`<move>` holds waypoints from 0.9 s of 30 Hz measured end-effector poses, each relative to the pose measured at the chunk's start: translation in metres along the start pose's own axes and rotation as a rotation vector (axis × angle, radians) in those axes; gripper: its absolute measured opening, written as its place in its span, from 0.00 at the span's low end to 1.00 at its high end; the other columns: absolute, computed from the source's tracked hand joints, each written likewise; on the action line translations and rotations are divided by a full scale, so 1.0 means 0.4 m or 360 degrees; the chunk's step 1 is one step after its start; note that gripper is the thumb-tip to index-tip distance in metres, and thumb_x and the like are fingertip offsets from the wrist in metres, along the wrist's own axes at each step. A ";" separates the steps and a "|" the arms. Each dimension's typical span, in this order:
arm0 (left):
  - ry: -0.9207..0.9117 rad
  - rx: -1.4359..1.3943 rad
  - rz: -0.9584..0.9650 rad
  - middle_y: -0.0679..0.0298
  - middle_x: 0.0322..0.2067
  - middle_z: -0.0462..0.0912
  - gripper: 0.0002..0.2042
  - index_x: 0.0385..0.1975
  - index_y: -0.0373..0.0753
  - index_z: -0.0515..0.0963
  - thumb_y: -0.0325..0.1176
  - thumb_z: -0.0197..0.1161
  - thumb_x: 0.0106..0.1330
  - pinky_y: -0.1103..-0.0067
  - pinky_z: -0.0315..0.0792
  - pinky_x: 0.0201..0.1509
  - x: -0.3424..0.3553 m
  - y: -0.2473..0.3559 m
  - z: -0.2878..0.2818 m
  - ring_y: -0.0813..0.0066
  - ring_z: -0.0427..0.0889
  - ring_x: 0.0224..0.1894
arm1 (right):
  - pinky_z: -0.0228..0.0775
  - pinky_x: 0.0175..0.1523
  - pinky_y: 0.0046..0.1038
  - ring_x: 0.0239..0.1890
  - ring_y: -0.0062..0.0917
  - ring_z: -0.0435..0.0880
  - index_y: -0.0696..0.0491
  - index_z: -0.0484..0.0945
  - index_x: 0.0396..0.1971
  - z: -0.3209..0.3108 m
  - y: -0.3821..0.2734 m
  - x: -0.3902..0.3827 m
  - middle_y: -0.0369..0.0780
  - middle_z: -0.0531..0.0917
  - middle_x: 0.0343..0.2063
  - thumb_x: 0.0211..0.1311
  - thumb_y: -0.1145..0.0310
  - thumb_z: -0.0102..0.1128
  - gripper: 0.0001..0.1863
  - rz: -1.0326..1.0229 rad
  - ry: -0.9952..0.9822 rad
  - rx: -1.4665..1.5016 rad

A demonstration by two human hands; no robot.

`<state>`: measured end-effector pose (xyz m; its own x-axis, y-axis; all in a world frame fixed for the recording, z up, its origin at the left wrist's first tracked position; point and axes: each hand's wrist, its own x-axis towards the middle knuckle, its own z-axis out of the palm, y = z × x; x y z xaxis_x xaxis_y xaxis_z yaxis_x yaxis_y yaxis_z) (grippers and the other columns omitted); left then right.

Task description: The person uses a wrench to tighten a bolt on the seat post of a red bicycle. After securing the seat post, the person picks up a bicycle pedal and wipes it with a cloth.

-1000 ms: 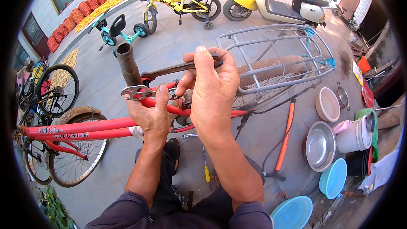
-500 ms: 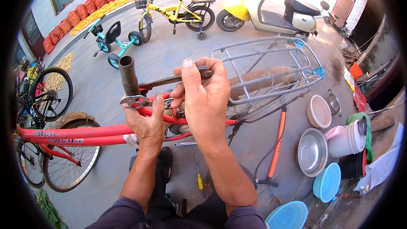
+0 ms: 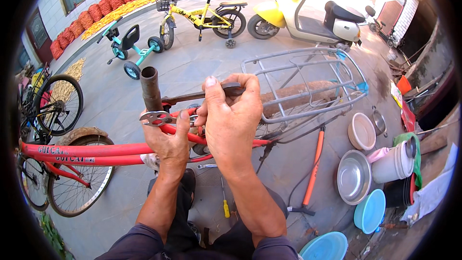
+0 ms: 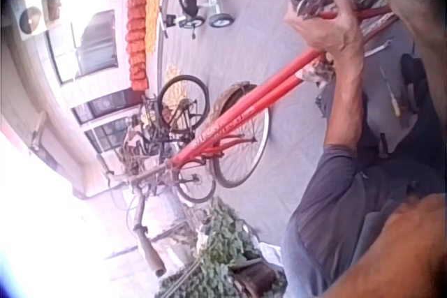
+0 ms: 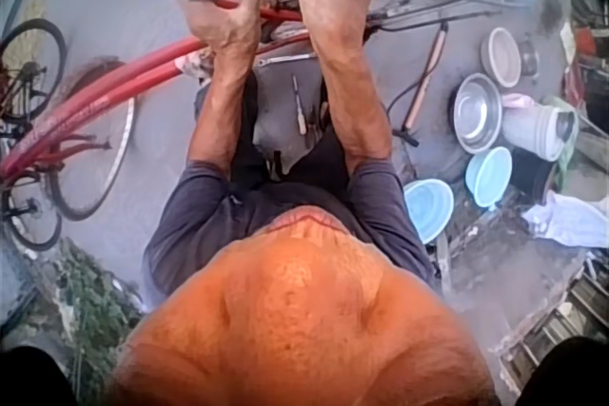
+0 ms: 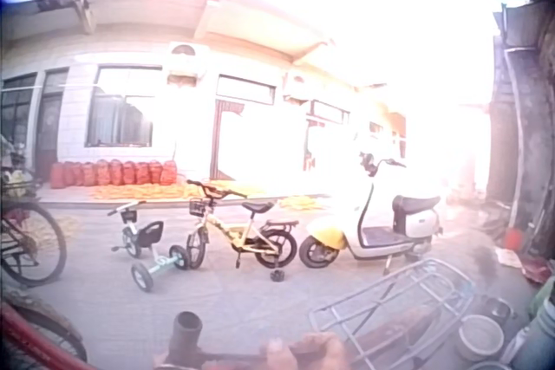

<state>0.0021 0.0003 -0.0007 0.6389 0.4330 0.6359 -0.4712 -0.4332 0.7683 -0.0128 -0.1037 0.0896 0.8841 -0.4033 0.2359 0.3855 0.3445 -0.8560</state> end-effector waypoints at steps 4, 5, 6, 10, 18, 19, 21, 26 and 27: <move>-0.0028 0.0020 -0.0032 0.59 0.37 0.77 0.28 0.48 0.33 0.68 0.29 0.76 0.48 0.72 0.73 0.42 0.000 0.002 -0.005 0.67 0.80 0.37 | 0.70 0.17 0.18 0.17 0.15 0.75 0.58 0.64 0.40 0.007 0.002 -0.001 0.38 0.77 0.23 0.66 0.73 0.60 0.13 -0.0031 0.0021 0.0009; -0.0024 0.0011 -0.0038 0.58 0.37 0.77 0.28 0.48 0.33 0.68 0.29 0.77 0.48 0.72 0.73 0.42 -0.001 0.001 -0.005 0.67 0.80 0.37 | 0.70 0.18 0.18 0.17 0.15 0.75 0.58 0.64 0.40 0.008 0.000 0.000 0.38 0.77 0.24 0.66 0.73 0.60 0.13 -0.0041 0.0012 0.0003; -0.0019 0.0002 -0.0044 0.58 0.37 0.77 0.29 0.48 0.33 0.68 0.30 0.77 0.48 0.72 0.73 0.42 -0.002 -0.003 -0.003 0.67 0.80 0.38 | 0.70 0.18 0.18 0.17 0.14 0.75 0.59 0.64 0.40 0.010 -0.002 0.000 0.38 0.77 0.25 0.66 0.73 0.60 0.13 -0.0050 0.0004 -0.0003; -0.0024 0.0037 -0.0034 0.57 0.38 0.77 0.29 0.49 0.33 0.68 0.31 0.77 0.48 0.71 0.74 0.42 -0.004 -0.007 -0.005 0.67 0.81 0.38 | 0.69 0.17 0.18 0.16 0.15 0.75 0.59 0.64 0.40 0.022 -0.006 0.000 0.40 0.78 0.27 0.66 0.75 0.59 0.12 -0.0104 0.0010 -0.0047; -0.0029 -0.0004 0.0016 0.61 0.37 0.74 0.27 0.50 0.34 0.67 0.29 0.75 0.52 0.76 0.73 0.40 -0.003 -0.005 -0.002 0.74 0.78 0.35 | 0.67 0.16 0.19 0.15 0.16 0.74 0.58 0.64 0.40 0.024 -0.011 0.005 0.43 0.80 0.27 0.66 0.76 0.58 0.10 -0.0129 -0.0007 -0.0148; -0.0029 -0.0027 0.0036 0.64 0.37 0.73 0.26 0.50 0.34 0.67 0.29 0.74 0.54 0.79 0.73 0.39 -0.003 -0.008 0.000 0.77 0.76 0.34 | 0.67 0.16 0.19 0.15 0.16 0.74 0.58 0.64 0.40 0.023 -0.012 0.005 0.43 0.80 0.27 0.66 0.76 0.58 0.10 -0.0134 -0.0010 -0.0164; -0.0027 0.0000 0.0092 0.64 0.37 0.73 0.26 0.50 0.34 0.67 0.28 0.74 0.54 0.79 0.73 0.40 -0.002 -0.001 0.001 0.77 0.76 0.35 | 0.67 0.16 0.19 0.15 0.16 0.74 0.58 0.64 0.40 0.018 -0.012 0.006 0.43 0.80 0.27 0.66 0.76 0.58 0.10 -0.0135 -0.0009 -0.0199; -0.0031 -0.0043 0.0033 0.62 0.38 0.75 0.27 0.50 0.33 0.67 0.29 0.74 0.53 0.77 0.73 0.41 -0.003 -0.001 0.003 0.75 0.78 0.35 | 0.66 0.16 0.19 0.14 0.16 0.73 0.58 0.64 0.40 0.021 -0.016 0.005 0.43 0.81 0.27 0.66 0.76 0.58 0.11 -0.0133 0.0003 -0.0223; -0.0028 -0.0046 0.0005 0.60 0.38 0.76 0.27 0.49 0.33 0.67 0.29 0.75 0.51 0.75 0.74 0.41 -0.003 0.000 0.004 0.72 0.79 0.36 | 0.66 0.16 0.19 0.14 0.16 0.73 0.58 0.64 0.40 0.021 -0.016 0.006 0.43 0.81 0.27 0.66 0.76 0.58 0.11 -0.0135 0.0003 -0.0220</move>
<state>0.0024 -0.0015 -0.0015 0.6479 0.4173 0.6373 -0.4906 -0.4114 0.7682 -0.0108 -0.0996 0.0994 0.8493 -0.4278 0.3093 0.4187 0.1893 -0.8882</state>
